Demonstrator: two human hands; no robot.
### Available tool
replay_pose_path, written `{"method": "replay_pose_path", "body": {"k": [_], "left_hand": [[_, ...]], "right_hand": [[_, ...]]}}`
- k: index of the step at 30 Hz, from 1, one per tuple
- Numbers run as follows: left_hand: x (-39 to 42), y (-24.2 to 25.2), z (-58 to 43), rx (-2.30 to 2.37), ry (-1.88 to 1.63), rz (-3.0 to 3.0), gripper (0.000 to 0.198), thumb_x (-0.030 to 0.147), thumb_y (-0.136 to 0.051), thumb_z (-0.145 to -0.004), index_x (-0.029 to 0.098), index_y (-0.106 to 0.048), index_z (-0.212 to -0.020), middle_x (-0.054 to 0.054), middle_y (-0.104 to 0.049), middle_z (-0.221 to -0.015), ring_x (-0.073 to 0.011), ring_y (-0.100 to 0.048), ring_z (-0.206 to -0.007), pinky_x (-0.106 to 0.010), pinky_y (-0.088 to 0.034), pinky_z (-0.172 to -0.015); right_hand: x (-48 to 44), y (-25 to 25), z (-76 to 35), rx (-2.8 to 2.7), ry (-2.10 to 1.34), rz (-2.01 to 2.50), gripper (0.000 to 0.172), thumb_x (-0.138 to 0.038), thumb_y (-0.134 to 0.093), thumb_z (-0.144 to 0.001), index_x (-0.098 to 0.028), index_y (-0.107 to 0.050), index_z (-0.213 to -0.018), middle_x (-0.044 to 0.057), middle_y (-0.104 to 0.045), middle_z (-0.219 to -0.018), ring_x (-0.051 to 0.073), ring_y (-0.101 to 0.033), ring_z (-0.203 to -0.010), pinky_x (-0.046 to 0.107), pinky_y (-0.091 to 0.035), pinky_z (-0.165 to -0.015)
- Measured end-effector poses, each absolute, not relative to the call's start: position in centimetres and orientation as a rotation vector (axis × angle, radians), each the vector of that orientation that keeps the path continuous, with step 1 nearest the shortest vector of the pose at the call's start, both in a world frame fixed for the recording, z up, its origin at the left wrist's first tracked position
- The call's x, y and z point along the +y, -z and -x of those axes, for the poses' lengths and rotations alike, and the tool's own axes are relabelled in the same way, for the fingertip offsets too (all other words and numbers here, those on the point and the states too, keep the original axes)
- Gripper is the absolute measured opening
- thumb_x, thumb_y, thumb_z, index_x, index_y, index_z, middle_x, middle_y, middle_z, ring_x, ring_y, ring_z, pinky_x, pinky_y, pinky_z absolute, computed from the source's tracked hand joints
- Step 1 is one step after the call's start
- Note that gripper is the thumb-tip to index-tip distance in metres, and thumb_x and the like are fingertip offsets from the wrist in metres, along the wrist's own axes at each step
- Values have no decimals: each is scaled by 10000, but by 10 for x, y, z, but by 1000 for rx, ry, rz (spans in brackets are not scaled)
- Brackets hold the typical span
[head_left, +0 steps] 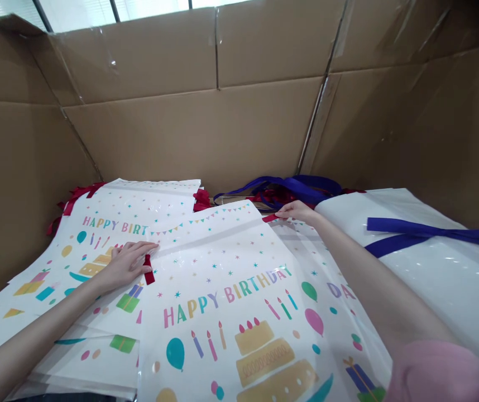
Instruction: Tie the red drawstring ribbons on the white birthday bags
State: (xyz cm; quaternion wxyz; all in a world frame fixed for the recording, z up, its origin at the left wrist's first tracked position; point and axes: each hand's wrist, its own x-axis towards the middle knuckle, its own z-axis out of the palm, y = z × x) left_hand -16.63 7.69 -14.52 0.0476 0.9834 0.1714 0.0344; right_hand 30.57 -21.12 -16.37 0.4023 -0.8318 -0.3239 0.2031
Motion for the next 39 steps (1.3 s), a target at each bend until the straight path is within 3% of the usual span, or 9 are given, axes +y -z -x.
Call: {"method": "replay_pose_path", "body": {"k": [9, 20, 30, 35, 39], "left_hand": [[57, 152, 171, 622, -485, -3017, 274, 339, -550, -844, 283, -588, -1110, -39, -651, -1077, -273, -489, -1031, -425, -253, -872], [57, 156, 175, 534, -565, -3127, 225, 284, -495, -864, 289, -651, -1027, -21, -711, -954, -274, -520, -989, -461, -231, -872], [61, 156, 173, 553, -509, -3132, 216, 322, -501, -860, 320, -711, -908, -4, -696, -1053, -298, -505, -1015, -498, -208, -894], [59, 153, 171, 563, -458, -3115, 211, 322, -492, -868, 301, -701, -881, -5, -682, -1085, -313, -489, -1029, -501, -208, -882], [57, 152, 171, 587, -434, -3103, 199, 319, -497, -860, 300, -675, -946, -16, -675, -1082, -302, -489, -1038, -485, -216, -897]], "right_hand": [[-207, 177, -318, -842, -564, 2087, 313, -405, -791, -582, -126, -730, -709, 65, -671, -627, 119, -535, -535, 222, -395, -471], [-205, 184, -315, -792, -509, 2100, 276, -356, -790, -592, -119, -729, -720, 15, -588, -529, 76, -447, -469, 203, -357, -438], [-200, 197, -319, -685, -469, 2150, 221, -326, -781, -607, -134, -680, -649, -19, -533, -460, 69, -454, -429, 179, -348, -400], [-200, 197, -316, -642, -585, 2122, 271, -388, -752, -668, -132, -668, -702, 38, -624, -551, 96, -528, -449, 175, -310, -356], [-200, 192, -314, -575, -633, 2095, 230, -339, -732, -709, -131, -639, -674, 52, -644, -587, 102, -551, -479, 171, -282, -345]]}}
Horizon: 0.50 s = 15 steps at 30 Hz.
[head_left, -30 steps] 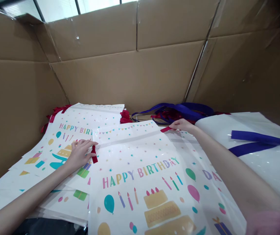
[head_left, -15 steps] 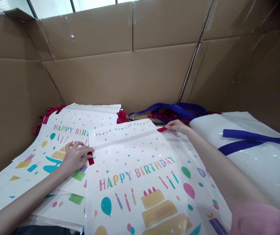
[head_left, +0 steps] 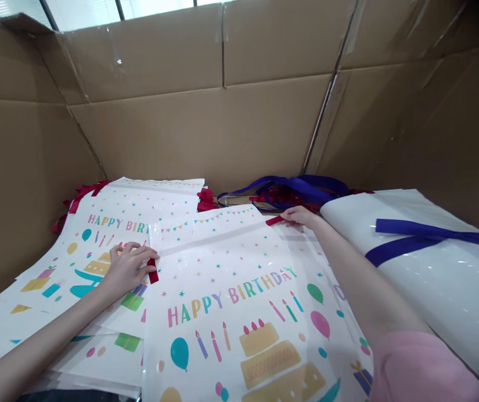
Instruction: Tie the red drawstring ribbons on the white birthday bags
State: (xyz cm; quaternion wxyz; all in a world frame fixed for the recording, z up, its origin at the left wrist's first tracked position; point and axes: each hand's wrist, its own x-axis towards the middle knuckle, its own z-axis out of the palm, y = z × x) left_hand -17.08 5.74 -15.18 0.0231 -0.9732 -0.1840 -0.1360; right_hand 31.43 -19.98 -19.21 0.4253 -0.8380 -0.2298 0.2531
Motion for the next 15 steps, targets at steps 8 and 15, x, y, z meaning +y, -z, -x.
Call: {"method": "replay_pose_path", "body": {"k": [8, 15], "left_hand": [[55, 147, 169, -660, 351, 3042, 315, 354, -488, -856, 316, -603, -1147, -38, -655, -1127, -305, -467, -1074, -474, -251, -886], [56, 145, 169, -651, 356, 3063, 335, 362, -495, -850, 306, -606, -1161, -54, -659, -1116, -309, -470, -1062, -473, -258, -874]], "right_hand": [[-201, 193, -312, -527, -623, 2114, 243, -341, -745, -706, -119, -653, -672, 13, -565, -474, 77, -466, -415, 179, -283, -353], [-203, 189, -308, -538, -635, 2103, 325, -424, -783, -636, -126, -651, -642, 0, -524, -444, 66, -412, -378, 189, -263, -335]]}}
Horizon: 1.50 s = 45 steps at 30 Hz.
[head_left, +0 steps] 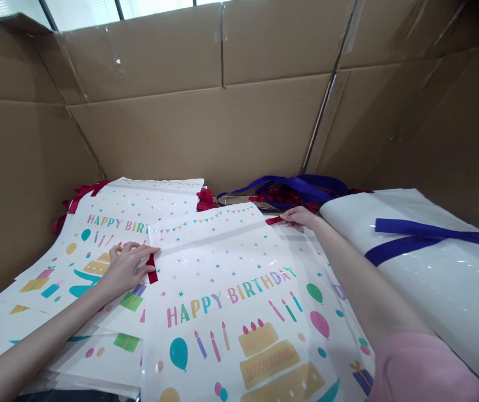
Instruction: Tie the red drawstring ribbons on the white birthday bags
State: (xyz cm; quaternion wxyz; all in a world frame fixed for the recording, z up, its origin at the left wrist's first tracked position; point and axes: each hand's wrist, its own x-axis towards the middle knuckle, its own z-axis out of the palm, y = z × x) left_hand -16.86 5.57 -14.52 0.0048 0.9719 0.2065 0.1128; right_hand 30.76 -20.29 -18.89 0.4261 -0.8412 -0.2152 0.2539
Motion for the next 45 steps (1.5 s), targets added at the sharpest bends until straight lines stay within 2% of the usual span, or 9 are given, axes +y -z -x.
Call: {"method": "replay_pose_path", "body": {"k": [5, 13, 16, 19, 23, 26, 34, 40, 45], "left_hand": [[57, 146, 169, 629, -365, -3038, 355, 376, -491, -853, 304, -593, -1186, -60, -658, -1120, -308, -471, -1064, -472, -258, -876], [61, 148, 169, 641, -317, -3034, 375, 374, -497, -859, 303, -553, -1223, -56, -636, -1162, -310, -455, -1088, -491, -224, -896], [61, 148, 169, 633, -306, -3025, 395, 381, -506, -857, 289, -537, -1239, -68, -647, -1127, -305, -450, -1076, -490, -222, -894], [60, 146, 169, 640, -300, -2998, 413, 387, -521, -849, 275, -527, -1246, -72, -644, -1135, -301, -445, -1070, -481, -230, -890], [58, 144, 169, 636, -292, -2959, 401, 383, -530, -844, 267, -534, -1227, -65, -622, -1189, -292, -445, -1067, -467, -240, -888], [58, 144, 169, 634, -286, -2942, 394, 401, -543, -839, 266, -544, -1210, -62, -619, -1196, -289, -445, -1064, -465, -234, -891], [54, 144, 167, 636, -331, -2958, 424, 427, -575, -812, 264, -545, -1203, -56, -633, -1153, -291, -448, -1067, -472, -221, -911], [52, 143, 165, 610, -360, -2976, 424, 382, -551, -810, 245, -534, -1212, -59, -641, -1115, -292, -463, -1034, -457, -251, -857], [50, 146, 166, 609, -359, -2966, 448, 310, -551, -784, 234, -532, -1225, -70, -631, -1150, -298, -461, -1039, -465, -253, -871]], "right_hand": [[-203, 182, -298, -555, -584, 2126, 362, -462, -778, -622, -132, -629, -596, 4, -518, -435, 64, -386, -364, 204, -278, -334], [-199, 188, -298, -496, -539, 2159, 312, -385, -801, -601, -122, -633, -619, -32, -453, -377, 60, -358, -351, 207, -256, -346], [-200, 195, -307, -557, -471, 2219, 327, -417, -796, -588, -126, -657, -635, -24, -471, -390, 74, -387, -368, 218, -298, -372], [-198, 197, -314, -616, -299, 2370, 261, -386, -779, -611, -146, -687, -658, 15, -573, -485, 111, -485, -445, 239, -380, -455], [-180, 185, -293, -749, 110, 2444, 176, -337, -663, -742, -178, -708, -799, 67, -689, -798, 170, -595, -685, 255, -423, -603], [-155, 170, -246, -1027, 257, 2299, 196, -277, -545, -819, -164, -699, -862, 88, -671, -904, 181, -592, -763, 271, -424, -686], [-89, 158, -56, -1971, -18, 1492, 234, -126, -479, -831, -181, -671, -953, 76, -661, -954, 197, -585, -902, 321, -433, -815], [-53, 164, -4, -2170, -4, 1349, 368, -57, -438, -829, -183, -623, -1121, 64, -637, -1162, 201, -537, -1084, 342, -382, -874], [-42, 179, -1, -2259, 2, 1315, 394, -82, -439, -851, -196, -603, -1191, 58, -621, -1223, 202, -461, -1190, 356, -329, -910]]}}
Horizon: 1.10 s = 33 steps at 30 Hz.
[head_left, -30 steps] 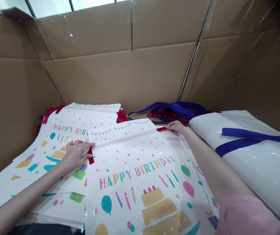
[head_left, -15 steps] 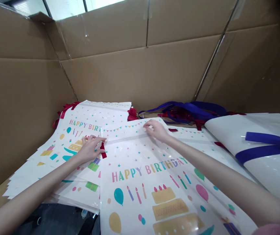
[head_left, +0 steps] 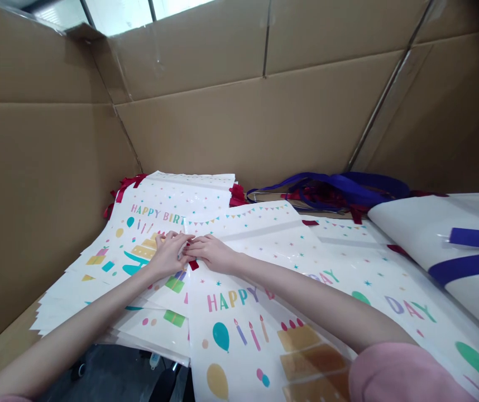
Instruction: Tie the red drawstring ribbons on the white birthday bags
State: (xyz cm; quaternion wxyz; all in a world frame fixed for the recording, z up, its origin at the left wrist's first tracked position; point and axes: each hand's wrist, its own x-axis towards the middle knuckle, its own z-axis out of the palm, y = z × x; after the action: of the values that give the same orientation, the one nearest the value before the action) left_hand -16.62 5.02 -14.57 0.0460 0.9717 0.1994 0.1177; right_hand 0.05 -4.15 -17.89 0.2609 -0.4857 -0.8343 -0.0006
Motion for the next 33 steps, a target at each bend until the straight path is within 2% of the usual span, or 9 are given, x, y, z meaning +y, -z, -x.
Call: {"method": "replay_pose_path", "body": {"k": [6, 9, 12, 17, 21, 24, 26, 29, 33], "left_hand": [[61, 134, 165, 554, -244, -2913, 517, 447, -624, -751, 262, -538, -1227, -52, -636, -1134, -293, -466, -1060, -464, -260, -905], [82, 118, 146, 549, -254, -2796, 426, 487, -535, -818, 262, -577, -1177, -40, -646, -1130, -266, -495, -1064, -426, -281, -927], [106, 108, 114, 630, -367, -2801, 392, 461, -480, -858, 219, -583, -1148, -59, -622, -1171, -259, -507, -1086, -393, -311, -923], [123, 111, 71, 728, -172, -2856, 282, 390, -643, -742, 205, -637, -955, -48, -681, -991, -270, -570, -993, -366, -342, -851], [116, 113, 68, 644, -418, -2864, 120, 307, -619, -771, 205, -632, -833, -3, -685, -784, -207, -601, -826, -370, -304, -852], [106, 111, 75, 463, -618, -2962, 79, 220, -544, -823, 212, -617, -793, 16, -667, -718, -170, -585, -759, -401, -254, -891], [100, 111, 80, 324, -783, -3032, 143, 150, -506, -836, 208, -598, -744, 12, -671, -754, -164, -577, -785, -414, -231, -910], [96, 114, 85, 180, -1092, -3106, 184, 103, -505, -828, 206, -587, -701, -20, -671, -870, -191, -558, -882, -426, -237, -890], [96, 116, 89, -75, -1149, -3209, 192, 102, -477, -859, 210, -575, -734, -29, -665, -894, -188, -556, -882, -422, -259, -870]], "right_hand": [[-47, 189, -2, -2218, -22, 1366, 428, -140, -398, -888, -236, -549, -1276, 58, -589, -1274, 221, -413, -1233, 403, -270, -946], [-49, 190, -3, -2229, -16, 1361, 453, -133, -375, -889, -239, -526, -1303, 51, -572, -1297, 225, -403, -1234, 405, -260, -953], [-50, 191, -1, -2232, -33, 1362, 468, -136, -351, -897, -248, -501, -1325, 45, -556, -1316, 229, -400, -1237, 410, -258, -951], [-50, 184, -3, -2191, -31, 1351, 466, -136, -382, -878, -253, -501, -1313, 41, -558, -1312, 228, -402, -1240, 404, -258, -954], [-44, 162, -43, -1819, 100, 1531, 404, -143, -458, -853, -214, -535, -1243, 73, -573, -1264, 221, -445, -1169, 387, -265, -949], [-38, 147, -91, -1604, 164, 1756, 412, -179, -572, -802, -205, -548, -1213, 100, -590, -1201, 270, -452, -1116, 402, -287, -887], [-35, 144, -116, -1705, 120, 1797, 342, -201, -644, -765, -208, -614, -1105, 86, -625, -1114, 268, -482, -1052, 387, -294, -852], [-33, 149, -133, -1798, 181, 1776, 53, -193, -666, -764, -192, -674, -816, 51, -664, -928, 230, -519, -939, 349, -294, -801], [-34, 156, -132, -1804, 409, 1690, 148, -180, -593, -825, -178, -633, -682, 44, -646, -806, 192, -511, -830, 312, -302, -735]]}}
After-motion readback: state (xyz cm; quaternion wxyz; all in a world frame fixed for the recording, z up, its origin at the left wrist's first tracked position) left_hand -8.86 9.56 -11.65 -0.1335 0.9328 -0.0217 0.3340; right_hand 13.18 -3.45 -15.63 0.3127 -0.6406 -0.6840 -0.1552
